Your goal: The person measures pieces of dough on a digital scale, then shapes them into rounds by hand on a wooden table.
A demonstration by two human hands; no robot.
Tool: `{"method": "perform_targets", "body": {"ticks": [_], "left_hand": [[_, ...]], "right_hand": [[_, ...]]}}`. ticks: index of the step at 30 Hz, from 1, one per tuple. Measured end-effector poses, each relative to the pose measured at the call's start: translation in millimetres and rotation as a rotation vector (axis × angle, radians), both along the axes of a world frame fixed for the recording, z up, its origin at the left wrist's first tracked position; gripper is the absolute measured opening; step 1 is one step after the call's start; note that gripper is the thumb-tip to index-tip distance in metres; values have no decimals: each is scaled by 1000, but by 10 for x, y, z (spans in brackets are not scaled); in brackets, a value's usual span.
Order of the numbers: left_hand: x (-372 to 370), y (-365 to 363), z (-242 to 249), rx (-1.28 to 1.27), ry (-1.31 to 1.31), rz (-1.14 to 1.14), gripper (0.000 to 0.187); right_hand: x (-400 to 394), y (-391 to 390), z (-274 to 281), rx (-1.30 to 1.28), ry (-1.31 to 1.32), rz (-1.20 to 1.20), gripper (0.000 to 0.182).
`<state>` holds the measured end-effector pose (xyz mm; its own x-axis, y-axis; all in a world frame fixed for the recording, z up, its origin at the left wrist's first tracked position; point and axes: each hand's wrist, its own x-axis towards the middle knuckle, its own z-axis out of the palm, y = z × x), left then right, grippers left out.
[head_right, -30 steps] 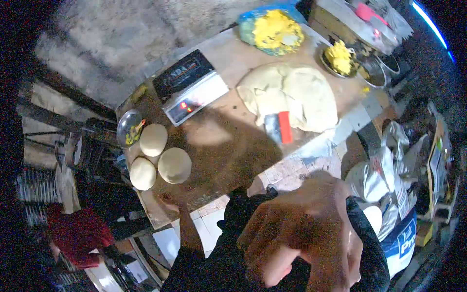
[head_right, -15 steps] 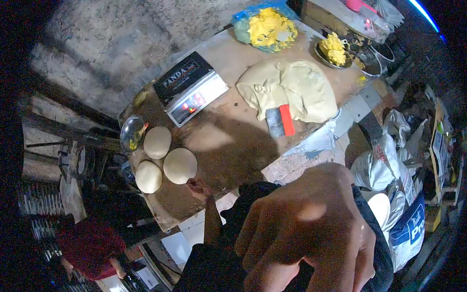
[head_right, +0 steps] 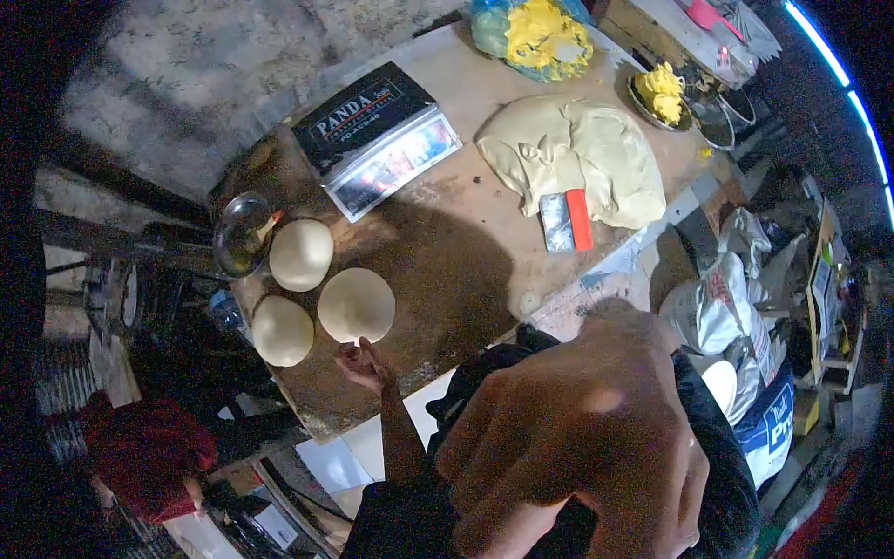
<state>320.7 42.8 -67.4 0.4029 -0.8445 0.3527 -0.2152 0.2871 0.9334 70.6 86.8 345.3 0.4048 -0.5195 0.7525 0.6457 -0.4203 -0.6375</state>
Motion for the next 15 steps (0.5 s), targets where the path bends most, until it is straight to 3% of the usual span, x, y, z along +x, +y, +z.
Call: {"method": "perform_targets", "body": {"ticks": [2, 4, 5, 6, 7, 8, 9, 10, 11, 13, 14, 15], "left_hand": [[-153, -145, 133, -29, -31, 6, 22], [-374, -269, 236, 57, -269, -4, 24], [-496, -398, -9, -56, -269, -17, 31], [-655, -539, -404, -106, 3, -123, 38], [-920, -625, -124, -3, -51, -261, 44], [-1195, -712, 200, 100, -116, -397, 51], [-1516, -855, 981, 9, -836, -434, 58], [-1783, -1140, 1140, -139, -690, -534, 71], [-2015, -1441, 1249, -288, -542, -626, 84], [-2418, -2022, 1567, -104, -588, -678, 114], [-2610, -2522, 1399, -21, -550, -672, 117], [-2794, -2800, 1590, 129, -817, -519, 119]], "right_hand": [[10, -157, 108, -76, -36, -96, 26], [-163, -271, 125, -183, -67, -149, 22], [-366, -252, 34, -189, 51, -232, 22], [-608, -204, -94, -192, 168, -314, 26], [-860, -141, -241, -192, 283, -393, 32], [-1055, -39, -382, -62, 374, -578, 35], [-1249, 64, -521, 84, 471, -732, 37], [-1405, 213, -669, 367, 542, -980, 35], [-1634, 242, -856, 469, 646, -1094, 28], [-2110, 275, -1302, 741, 780, -1241, 18], [-2328, 322, -1548, 917, 808, -1268, 14], [-2544, 370, -1825, 925, 779, -1295, 13]]}}
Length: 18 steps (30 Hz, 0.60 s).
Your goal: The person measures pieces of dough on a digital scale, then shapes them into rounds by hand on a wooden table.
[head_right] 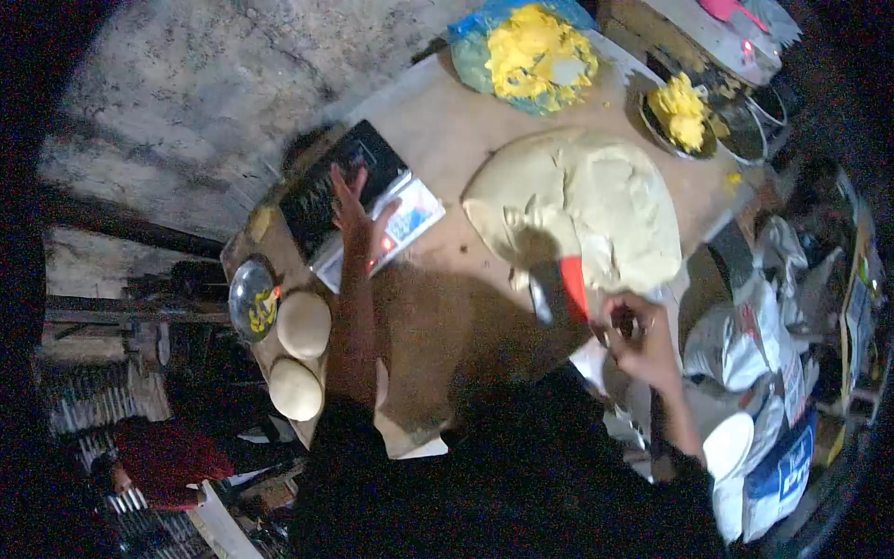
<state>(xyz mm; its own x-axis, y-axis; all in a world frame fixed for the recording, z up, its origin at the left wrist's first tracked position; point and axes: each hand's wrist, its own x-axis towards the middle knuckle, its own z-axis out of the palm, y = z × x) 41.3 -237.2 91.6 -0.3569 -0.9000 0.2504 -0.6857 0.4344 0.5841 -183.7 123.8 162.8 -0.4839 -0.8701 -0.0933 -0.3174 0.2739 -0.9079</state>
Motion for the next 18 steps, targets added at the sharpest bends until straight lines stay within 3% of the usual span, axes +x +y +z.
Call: {"method": "perform_targets", "body": {"ticks": [3, 5, 7, 9, 11, 14, 15, 17, 18], "left_hand": [[-306, -1183, -381, 8, -110, -46, 131], [-434, -1698, -737, -34, -212, -9, 131], [-635, -1889, -747, -63, -310, 23, 131], [-739, -1997, -781, 169, -296, 31, 130], [-831, -2007, -714, 154, -246, -31, 122], [-852, -2107, -689, -198, 294, -14, 80], [-833, -2081, -723, -191, 287, -14, 80], [-1085, -1517, -320, -285, 1, 150, 57], [-1206, -1309, -360, -298, -3, 1, 43]], "right_hand": [[-499, 202, -668, 99, -19, -49, 13], [-630, 116, -633, 119, -7, -47, 15], [-741, 29, -848, 139, -102, -84, 15], [-888, 0, -926, 129, 84, 94, 15], [-976, -163, -774, 140, 28, 112, 15], [-1099, -186, -859, 151, -26, 113, 17], [-1134, -157, -937, 156, -26, 105, 20], [-1153, -65, -1124, 266, -55, 189, 18], [-1129, -21, -1208, 361, -78, 272, 19]]}}
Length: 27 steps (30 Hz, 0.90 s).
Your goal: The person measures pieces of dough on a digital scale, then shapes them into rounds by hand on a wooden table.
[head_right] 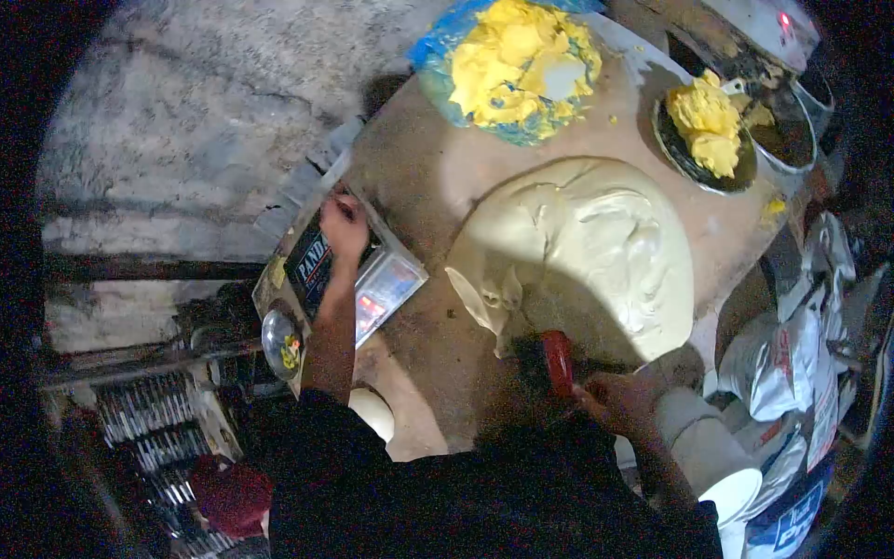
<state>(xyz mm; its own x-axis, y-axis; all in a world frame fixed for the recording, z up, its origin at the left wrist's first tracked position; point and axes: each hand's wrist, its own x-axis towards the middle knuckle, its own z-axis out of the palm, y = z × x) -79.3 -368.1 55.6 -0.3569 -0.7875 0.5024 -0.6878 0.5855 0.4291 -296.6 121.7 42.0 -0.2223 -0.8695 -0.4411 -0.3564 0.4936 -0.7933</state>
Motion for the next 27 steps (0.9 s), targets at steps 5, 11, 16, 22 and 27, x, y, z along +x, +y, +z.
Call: {"method": "perform_targets", "body": {"ticks": [5, 11, 16, 22, 27], "left_hand": [[-694, 622, -328, 155, -205, -696, 55], [-1505, 609, -580, 1395, -638, -642, 86], [-1061, 1101, -783, 863, -374, -565, 75], [415, 2542, -662, 742, -313, -678, 50], [1550, 3393, -1049, 679, -59, -695, 55]], "right_hand": [[494, 85, -494, 172, 234, 10, 43], [1149, -374, -924, -177, 783, -435, 54], [1441, -232, -1158, -179, 216, -606, 49], [1355, -353, 294, -330, 611, -522, 40], [1352, -1225, -12, -344, 819, 231, 45]]}}
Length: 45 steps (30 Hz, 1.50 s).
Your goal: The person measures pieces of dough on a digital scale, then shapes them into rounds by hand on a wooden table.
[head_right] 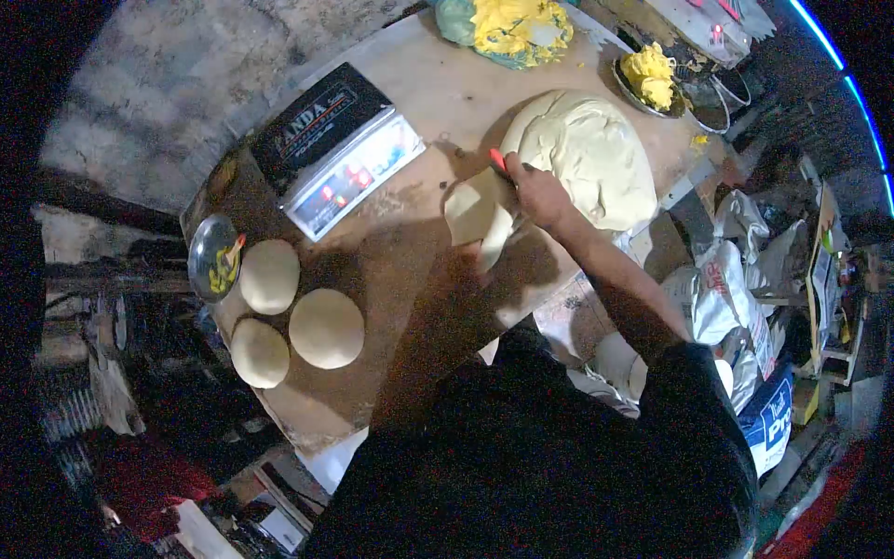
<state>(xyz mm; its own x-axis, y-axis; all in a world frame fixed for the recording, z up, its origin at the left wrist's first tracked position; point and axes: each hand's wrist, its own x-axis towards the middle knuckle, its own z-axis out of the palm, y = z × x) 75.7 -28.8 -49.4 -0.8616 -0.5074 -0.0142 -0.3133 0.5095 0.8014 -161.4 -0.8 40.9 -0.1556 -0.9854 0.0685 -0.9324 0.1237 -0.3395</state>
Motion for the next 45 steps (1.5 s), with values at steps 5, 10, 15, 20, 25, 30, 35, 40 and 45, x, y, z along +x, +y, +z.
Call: {"method": "perform_targets", "body": {"ticks": [5, 10, 15, 20, 25, 30, 35, 40, 45], "left_hand": [[759, 128, 296, -98, -149, 39, 52], [1029, 400, 501, 40, -170, 243, 58], [1254, 145, 710, 135, -110, 345, 69], [380, -100, 297, -161, -38, 646, 104], [-893, 81, 476, -375, -619, 549, 117], [-819, -409, -49, -63, -570, 410, 95], [-319, 38, 288, -296, -451, 309, 59], [102, 72, 1190, -245, -32, 587, 53], [302, -864, 2260, -701, 131, 771, 56]], "right_hand": [[96, 608, -402, 206, -54, -133, 43], [118, 466, -142, 256, -109, -149, 45], [146, -635, -518, 258, -2, -19, 42], [-263, -835, -561, 162, -99, 160, 39], [-394, 291, 327, 88, -390, -164, 30], [-340, 221, -881, -132, -239, 76, 34], [-161, -182, -738, 352, -846, -154, 37], [-342, 129, -441, 117, -429, 112, 43], [-141, 86, -299, 308, -427, -20, 48]]}}
